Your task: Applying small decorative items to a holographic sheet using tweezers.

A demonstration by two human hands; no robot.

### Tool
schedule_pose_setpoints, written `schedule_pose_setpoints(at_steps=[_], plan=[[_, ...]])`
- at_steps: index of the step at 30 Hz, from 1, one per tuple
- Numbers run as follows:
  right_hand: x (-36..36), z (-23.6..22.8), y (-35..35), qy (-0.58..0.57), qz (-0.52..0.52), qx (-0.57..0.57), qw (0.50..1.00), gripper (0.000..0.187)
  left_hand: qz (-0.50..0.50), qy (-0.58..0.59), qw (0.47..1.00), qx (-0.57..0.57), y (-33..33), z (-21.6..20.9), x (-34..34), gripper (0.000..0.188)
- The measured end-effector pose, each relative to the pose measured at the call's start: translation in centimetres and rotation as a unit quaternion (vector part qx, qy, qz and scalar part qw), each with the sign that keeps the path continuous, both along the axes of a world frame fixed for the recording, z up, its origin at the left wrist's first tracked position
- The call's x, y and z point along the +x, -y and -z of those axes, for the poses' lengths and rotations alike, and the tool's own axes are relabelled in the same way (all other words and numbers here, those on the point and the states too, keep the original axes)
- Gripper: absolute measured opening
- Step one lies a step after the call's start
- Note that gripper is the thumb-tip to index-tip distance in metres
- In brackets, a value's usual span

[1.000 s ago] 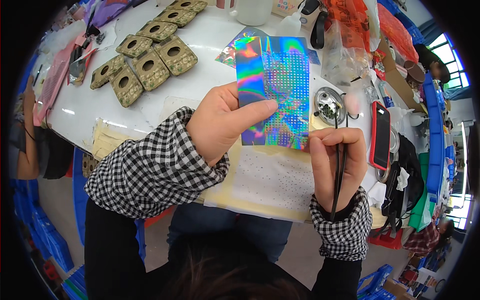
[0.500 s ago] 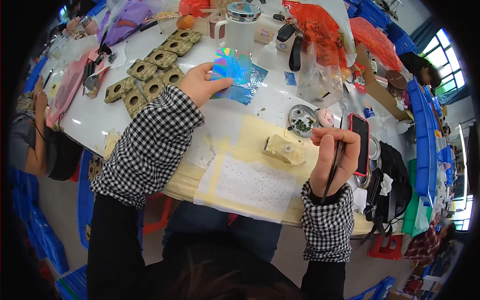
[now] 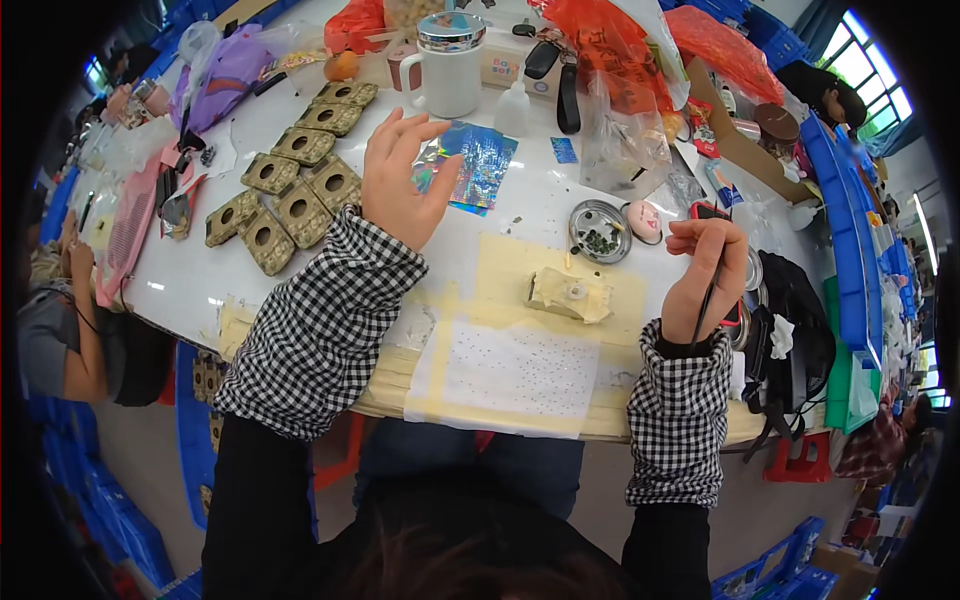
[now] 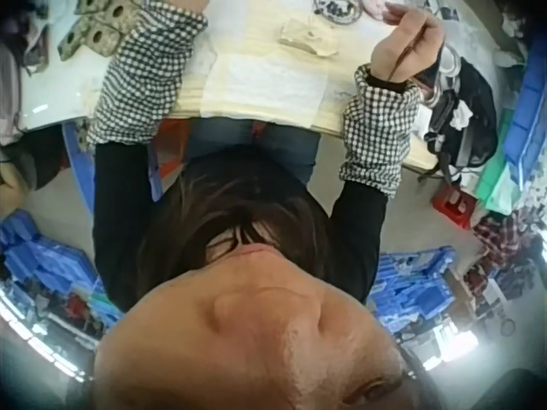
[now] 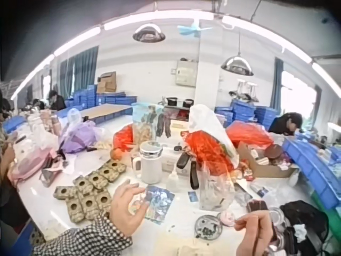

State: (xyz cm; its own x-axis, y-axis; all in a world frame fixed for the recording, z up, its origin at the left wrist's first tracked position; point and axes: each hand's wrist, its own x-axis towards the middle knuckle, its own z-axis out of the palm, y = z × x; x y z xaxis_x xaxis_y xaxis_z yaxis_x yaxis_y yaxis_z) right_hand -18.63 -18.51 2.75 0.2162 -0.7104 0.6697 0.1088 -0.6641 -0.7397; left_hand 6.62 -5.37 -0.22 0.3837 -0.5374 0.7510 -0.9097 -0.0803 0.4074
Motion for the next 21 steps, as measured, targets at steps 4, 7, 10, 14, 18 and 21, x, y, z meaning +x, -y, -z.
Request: schedule_pose_setpoints(at_steps=[4, 7, 10, 14, 18, 21], plan=[[-0.4, -0.4, 1.3, -0.005, 0.046, -0.001, 0.999, 0.026, 0.054, 0.0, 0.998, 0.009, 0.1, -0.2, -0.6, 0.019], [-0.4, -0.3, 1.8, 0.007, 0.048, 0.021, 0.999, 0.025, 0.122, -0.067, 0.984, 0.11, 1.8, -0.2, -1.3, 0.015], [-1.0, -0.2, 2.0, -0.001, 0.061, 0.007, 0.998, 0.024, 0.167, -0.112, 0.952, 0.232, 6.8, -0.6, -1.9, 0.016], [-0.6, 0.3, 2.2, 0.012, 0.039, 0.019, 0.999, 0.023, 0.059, -0.079, 0.93, 0.353, 14.0, -0.2, -0.8, 0.035], [-0.3, 0.4, 2.1, 0.011, 0.025, 0.022, 0.999, 0.022, -0.004, -0.038, 0.867, 0.497, 17.7, -0.2, -0.8, 0.056], [-0.5, 0.1, 2.1, 0.012, 0.023, 0.02, 0.999, 0.021, -0.068, 0.01, 0.882, 0.467, 19.2, 2.1, -0.6, 0.058]])
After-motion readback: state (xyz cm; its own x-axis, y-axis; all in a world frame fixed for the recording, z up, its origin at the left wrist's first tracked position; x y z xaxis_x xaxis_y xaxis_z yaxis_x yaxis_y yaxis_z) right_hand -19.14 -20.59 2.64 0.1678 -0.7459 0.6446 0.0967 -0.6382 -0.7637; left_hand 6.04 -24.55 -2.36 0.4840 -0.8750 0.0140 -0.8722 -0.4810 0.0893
